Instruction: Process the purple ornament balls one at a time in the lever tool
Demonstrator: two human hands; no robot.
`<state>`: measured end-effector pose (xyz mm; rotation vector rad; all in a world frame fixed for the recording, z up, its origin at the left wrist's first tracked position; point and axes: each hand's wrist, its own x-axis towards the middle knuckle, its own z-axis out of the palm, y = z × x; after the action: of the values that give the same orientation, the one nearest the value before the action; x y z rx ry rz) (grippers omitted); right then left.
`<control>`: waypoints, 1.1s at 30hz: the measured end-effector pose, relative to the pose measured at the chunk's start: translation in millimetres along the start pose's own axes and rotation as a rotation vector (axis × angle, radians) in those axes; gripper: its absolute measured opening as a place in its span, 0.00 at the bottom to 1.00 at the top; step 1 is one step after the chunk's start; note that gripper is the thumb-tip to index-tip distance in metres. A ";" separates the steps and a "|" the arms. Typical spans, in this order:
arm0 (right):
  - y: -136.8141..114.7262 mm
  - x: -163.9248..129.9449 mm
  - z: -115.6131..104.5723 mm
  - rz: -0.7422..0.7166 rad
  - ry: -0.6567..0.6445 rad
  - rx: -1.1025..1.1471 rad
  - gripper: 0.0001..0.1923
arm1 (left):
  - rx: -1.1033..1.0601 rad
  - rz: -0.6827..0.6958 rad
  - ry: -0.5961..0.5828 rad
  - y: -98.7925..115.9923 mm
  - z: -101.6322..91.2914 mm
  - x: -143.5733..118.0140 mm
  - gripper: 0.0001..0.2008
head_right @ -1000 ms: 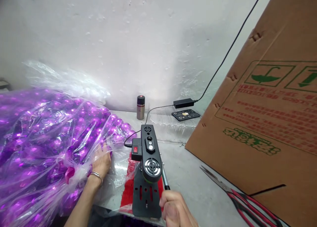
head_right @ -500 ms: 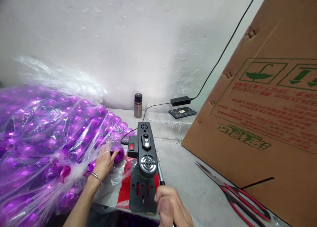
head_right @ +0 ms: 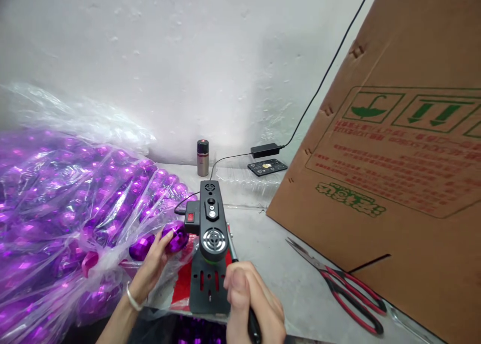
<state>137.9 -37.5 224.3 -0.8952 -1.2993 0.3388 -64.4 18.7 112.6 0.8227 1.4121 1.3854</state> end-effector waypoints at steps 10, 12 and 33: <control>-2.7 4.7 -5.9 -0.061 -0.078 -0.022 0.19 | -0.101 -0.057 0.143 -72.2 24.2 -78.2 0.42; -7.2 3.8 -2.9 -0.032 -0.060 -0.032 0.19 | -0.034 0.014 0.123 -76.0 31.4 -76.6 0.40; -19.3 -5.2 13.2 0.130 0.127 -0.024 0.21 | 0.341 0.279 0.046 -76.3 43.8 -58.8 0.32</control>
<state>119.3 -48.3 234.9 -1.0083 -1.1333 0.3627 6.8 -31.4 52.5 1.2542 1.6430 1.3944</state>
